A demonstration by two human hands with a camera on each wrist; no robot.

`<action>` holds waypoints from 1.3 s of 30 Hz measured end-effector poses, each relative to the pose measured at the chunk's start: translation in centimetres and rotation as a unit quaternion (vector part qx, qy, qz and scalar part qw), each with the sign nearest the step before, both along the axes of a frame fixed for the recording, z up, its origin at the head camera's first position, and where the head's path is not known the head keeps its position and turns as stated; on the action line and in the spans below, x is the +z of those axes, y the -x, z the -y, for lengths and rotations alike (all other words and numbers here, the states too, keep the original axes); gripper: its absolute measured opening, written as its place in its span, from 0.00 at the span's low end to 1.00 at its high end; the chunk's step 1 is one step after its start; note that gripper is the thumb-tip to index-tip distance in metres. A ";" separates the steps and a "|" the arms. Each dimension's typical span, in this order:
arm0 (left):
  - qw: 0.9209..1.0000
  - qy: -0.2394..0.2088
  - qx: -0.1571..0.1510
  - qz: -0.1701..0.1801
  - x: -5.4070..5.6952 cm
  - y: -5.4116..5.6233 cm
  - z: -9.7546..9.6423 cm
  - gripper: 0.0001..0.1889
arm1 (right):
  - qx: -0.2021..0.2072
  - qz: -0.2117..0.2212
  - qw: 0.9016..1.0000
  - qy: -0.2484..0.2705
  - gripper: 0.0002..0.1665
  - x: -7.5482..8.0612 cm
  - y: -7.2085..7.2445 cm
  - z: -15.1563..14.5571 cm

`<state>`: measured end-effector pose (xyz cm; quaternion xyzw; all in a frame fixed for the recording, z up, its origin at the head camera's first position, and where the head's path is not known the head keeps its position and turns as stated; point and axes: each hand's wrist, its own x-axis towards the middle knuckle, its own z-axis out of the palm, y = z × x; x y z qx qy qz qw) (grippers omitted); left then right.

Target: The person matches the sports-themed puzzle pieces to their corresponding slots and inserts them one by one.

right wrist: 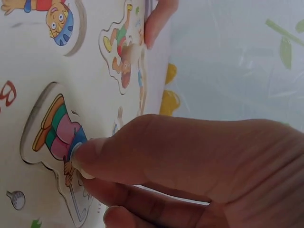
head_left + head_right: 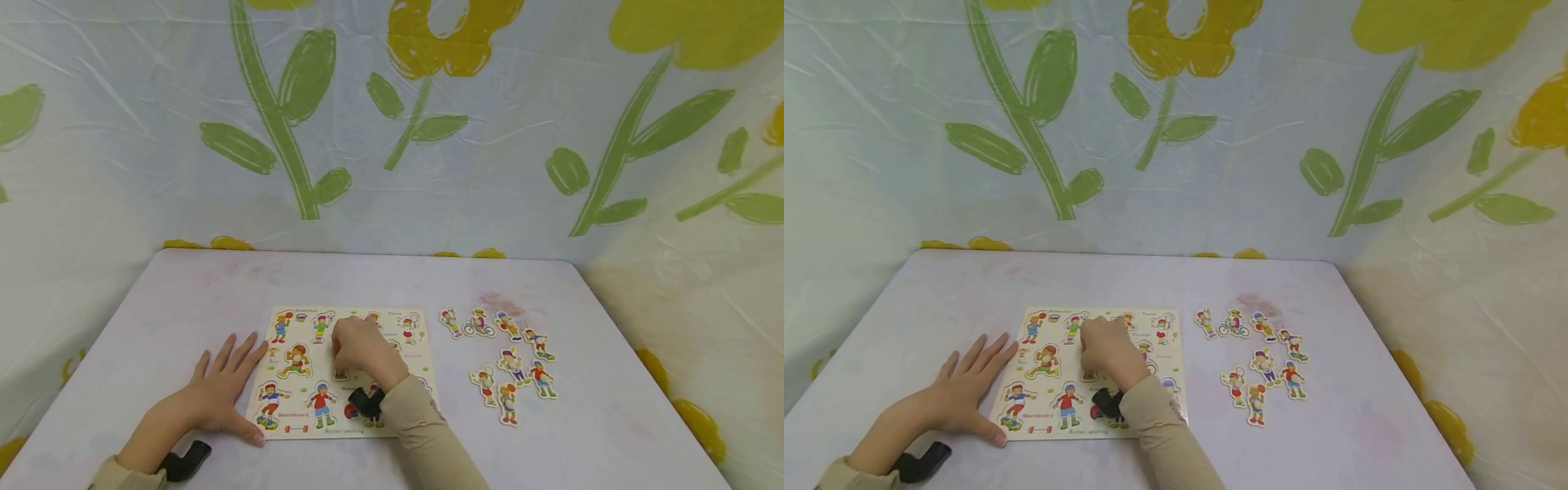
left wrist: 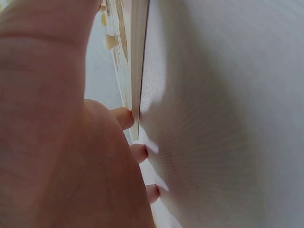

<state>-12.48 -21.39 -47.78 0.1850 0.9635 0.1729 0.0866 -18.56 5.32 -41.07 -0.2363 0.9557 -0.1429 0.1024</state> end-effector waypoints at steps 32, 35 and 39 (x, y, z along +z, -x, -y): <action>1.000 -0.020 -0.014 0.014 0.8 -0.1 -0.1 0.79 | -0.006 -0.055 0.998 -0.007 0.06 1.6 0.2 -2.6; 1.000 -0.009 -0.011 0.011 0.6 -0.1 -0.1 0.79 | -0.011 -0.057 0.998 -0.001 0.05 1.9 0.2 -3.5; 1.000 -0.009 -0.009 0.019 0.9 -0.2 -0.3 0.79 | -0.024 -0.062 0.998 0.003 0.04 2.0 0.4 -4.8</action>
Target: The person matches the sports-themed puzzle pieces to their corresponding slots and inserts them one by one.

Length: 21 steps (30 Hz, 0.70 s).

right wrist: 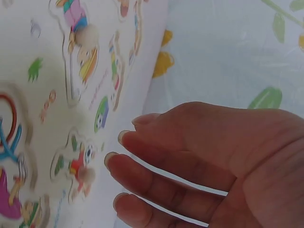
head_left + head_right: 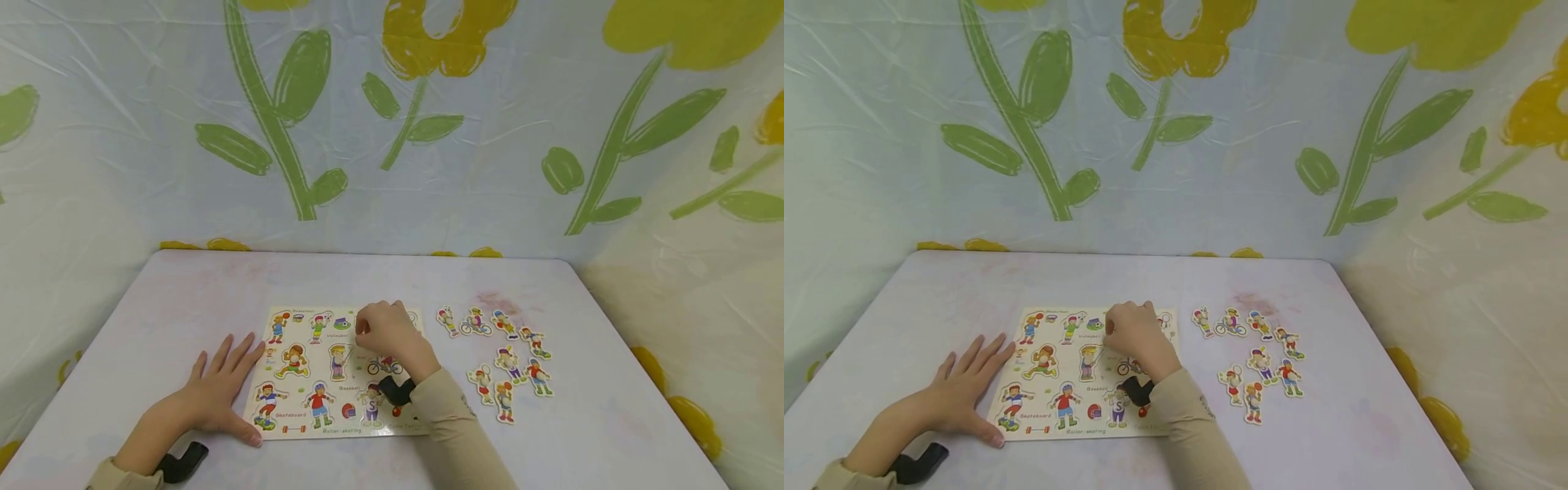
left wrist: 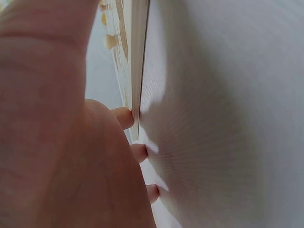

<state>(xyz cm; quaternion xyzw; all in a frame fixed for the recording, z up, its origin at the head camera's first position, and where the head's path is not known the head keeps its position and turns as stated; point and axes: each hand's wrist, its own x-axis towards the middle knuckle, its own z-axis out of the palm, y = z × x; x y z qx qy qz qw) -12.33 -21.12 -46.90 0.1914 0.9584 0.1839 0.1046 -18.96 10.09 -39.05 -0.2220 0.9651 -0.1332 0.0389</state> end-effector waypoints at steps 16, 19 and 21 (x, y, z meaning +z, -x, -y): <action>1.000 0.012 0.005 0.013 0.1 0.1 -0.2 0.79 | -0.053 -0.020 0.997 0.061 0.05 0.0 0.6 -5.4; 1.000 0.011 0.003 0.009 -0.1 0.1 -0.1 0.79 | -0.070 -0.019 0.995 0.071 0.04 0.1 0.9 -6.5; 1.000 0.013 0.002 0.007 0.0 0.1 -0.1 0.79 | -0.083 -0.020 0.993 0.077 0.03 0.2 1.1 -7.3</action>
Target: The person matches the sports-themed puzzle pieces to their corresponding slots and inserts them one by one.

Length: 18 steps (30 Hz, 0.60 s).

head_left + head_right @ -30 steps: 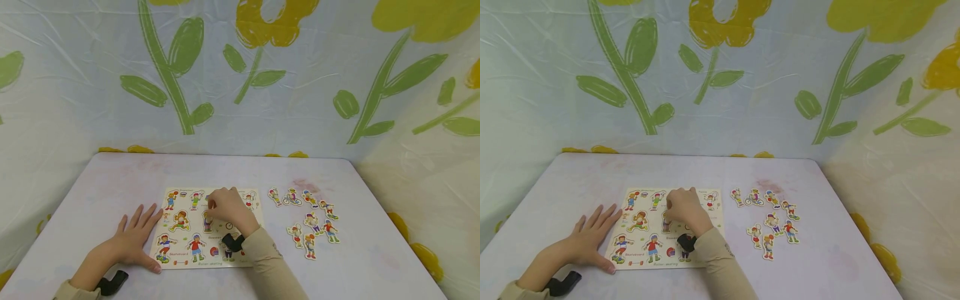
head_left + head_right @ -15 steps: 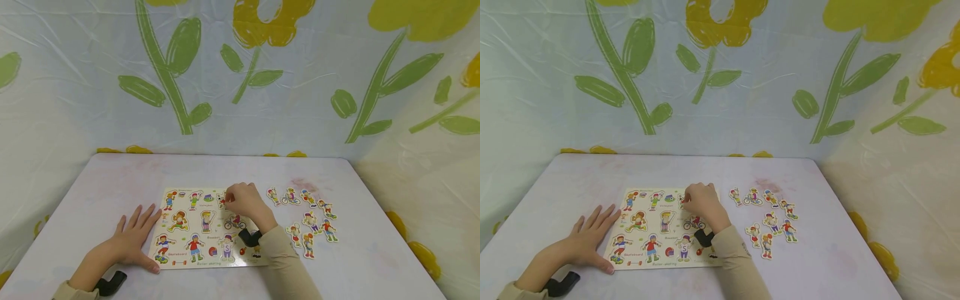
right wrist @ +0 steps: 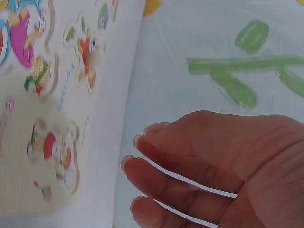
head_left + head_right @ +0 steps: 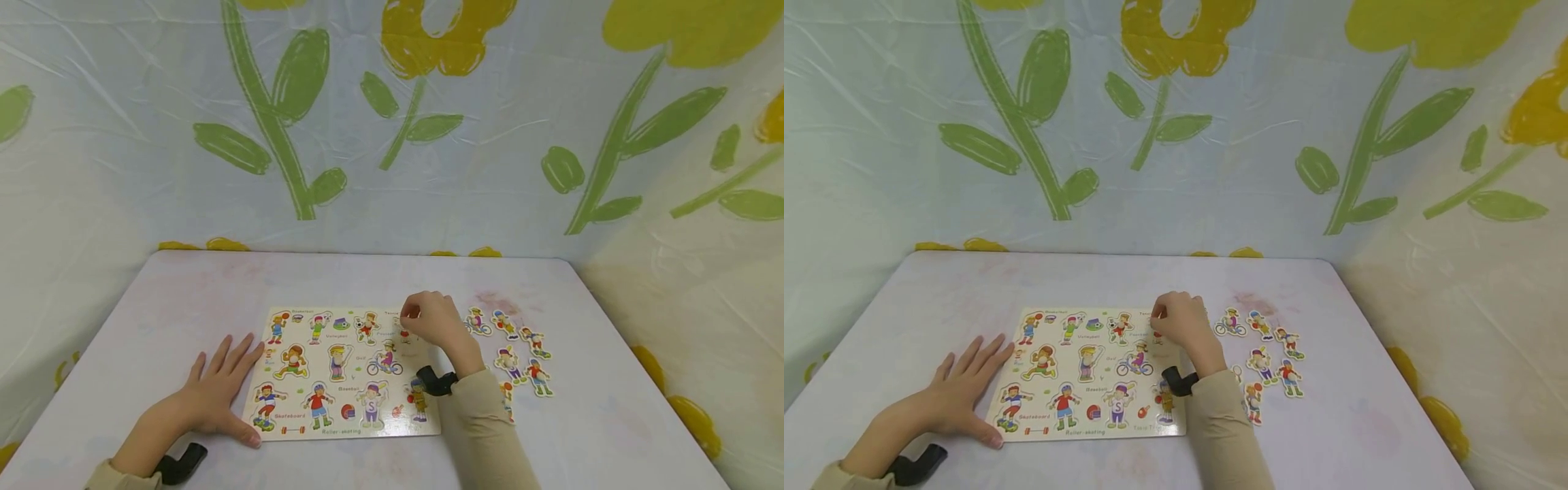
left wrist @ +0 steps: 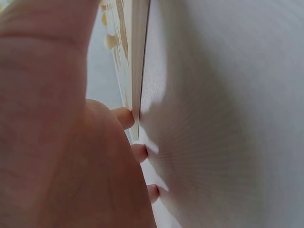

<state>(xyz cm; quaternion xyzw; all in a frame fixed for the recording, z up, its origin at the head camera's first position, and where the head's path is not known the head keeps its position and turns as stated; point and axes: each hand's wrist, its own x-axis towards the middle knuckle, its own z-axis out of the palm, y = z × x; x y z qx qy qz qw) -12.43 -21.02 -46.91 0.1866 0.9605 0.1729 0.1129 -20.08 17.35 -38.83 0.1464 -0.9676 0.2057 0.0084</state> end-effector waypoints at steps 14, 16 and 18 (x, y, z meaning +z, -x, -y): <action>1.000 -0.006 0.000 -0.026 -0.8 0.1 0.3 0.79 | -0.091 0.059 0.992 0.063 0.05 -0.3 0.5 -5.0; 1.000 -0.010 0.002 -0.028 -0.9 0.1 0.4 0.79 | -0.097 0.059 0.992 0.059 0.05 -0.5 0.6 -5.5; 0.999 -0.013 0.003 -0.029 -0.9 0.1 0.4 0.79 | -0.102 0.059 0.992 0.051 0.06 -0.7 0.7 -5.9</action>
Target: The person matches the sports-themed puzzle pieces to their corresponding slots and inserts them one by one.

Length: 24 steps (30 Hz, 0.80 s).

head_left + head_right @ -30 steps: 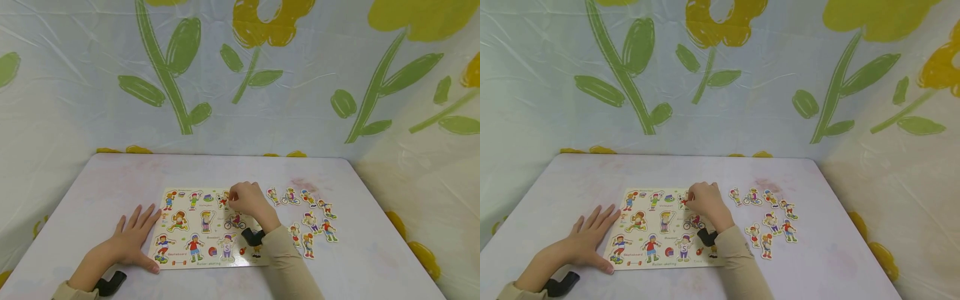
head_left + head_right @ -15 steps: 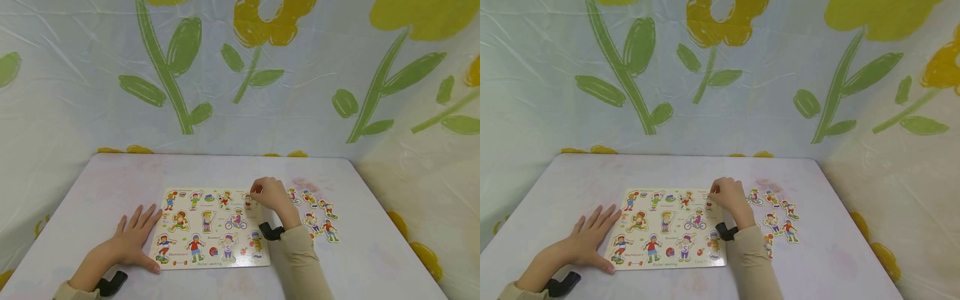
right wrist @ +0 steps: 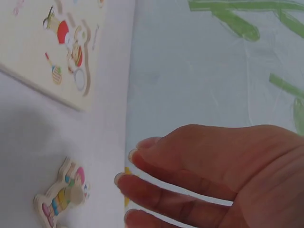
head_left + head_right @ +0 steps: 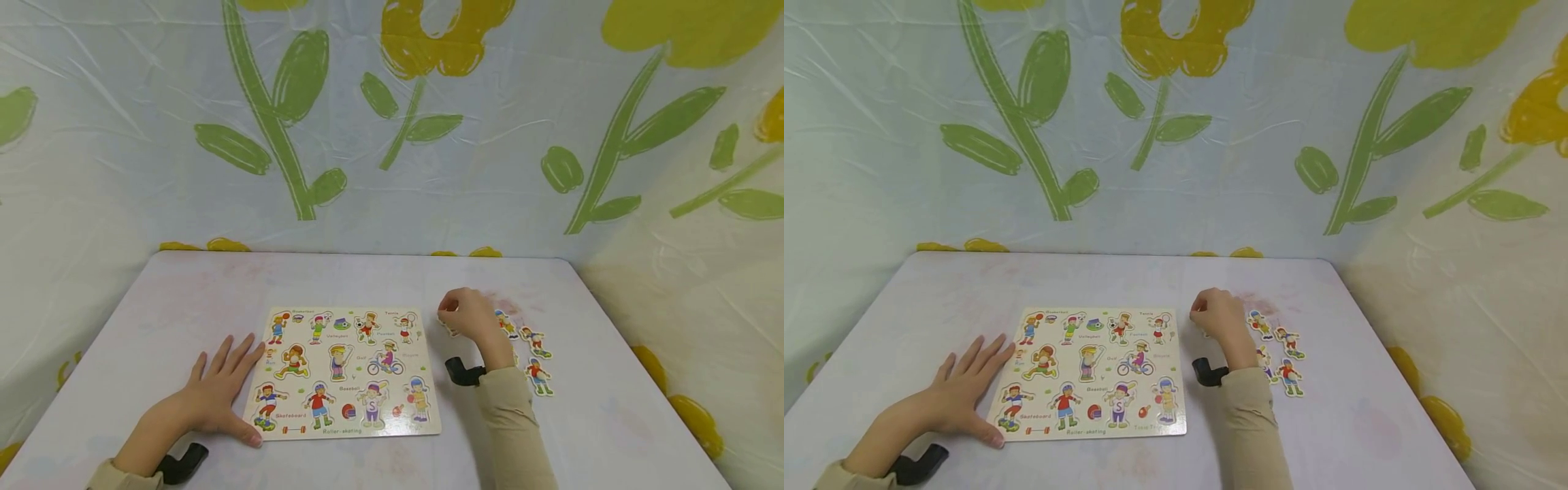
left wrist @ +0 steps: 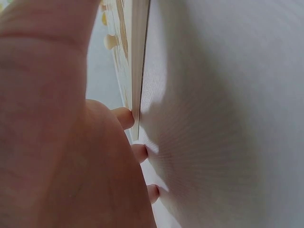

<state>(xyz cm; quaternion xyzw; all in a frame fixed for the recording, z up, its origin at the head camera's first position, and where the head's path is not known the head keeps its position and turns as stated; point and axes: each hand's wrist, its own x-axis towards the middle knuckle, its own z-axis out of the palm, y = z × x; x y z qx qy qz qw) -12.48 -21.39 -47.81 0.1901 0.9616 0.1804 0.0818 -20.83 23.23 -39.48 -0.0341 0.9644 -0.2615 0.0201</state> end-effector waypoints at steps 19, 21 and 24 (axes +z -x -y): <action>1.000 0.003 0.002 0.012 0.2 0.0 -0.1 0.79 | -0.031 0.091 0.995 -0.020 0.07 -1.5 0.6 -0.9; 1.000 0.005 0.001 0.012 0.3 0.0 -0.1 0.80 | -0.030 0.089 0.995 -0.022 0.06 -1.7 0.6 -0.9; 1.000 -0.007 -0.005 0.017 0.5 -0.1 -0.2 0.79 | -0.035 0.080 0.996 -0.021 0.07 -2.0 0.7 -0.8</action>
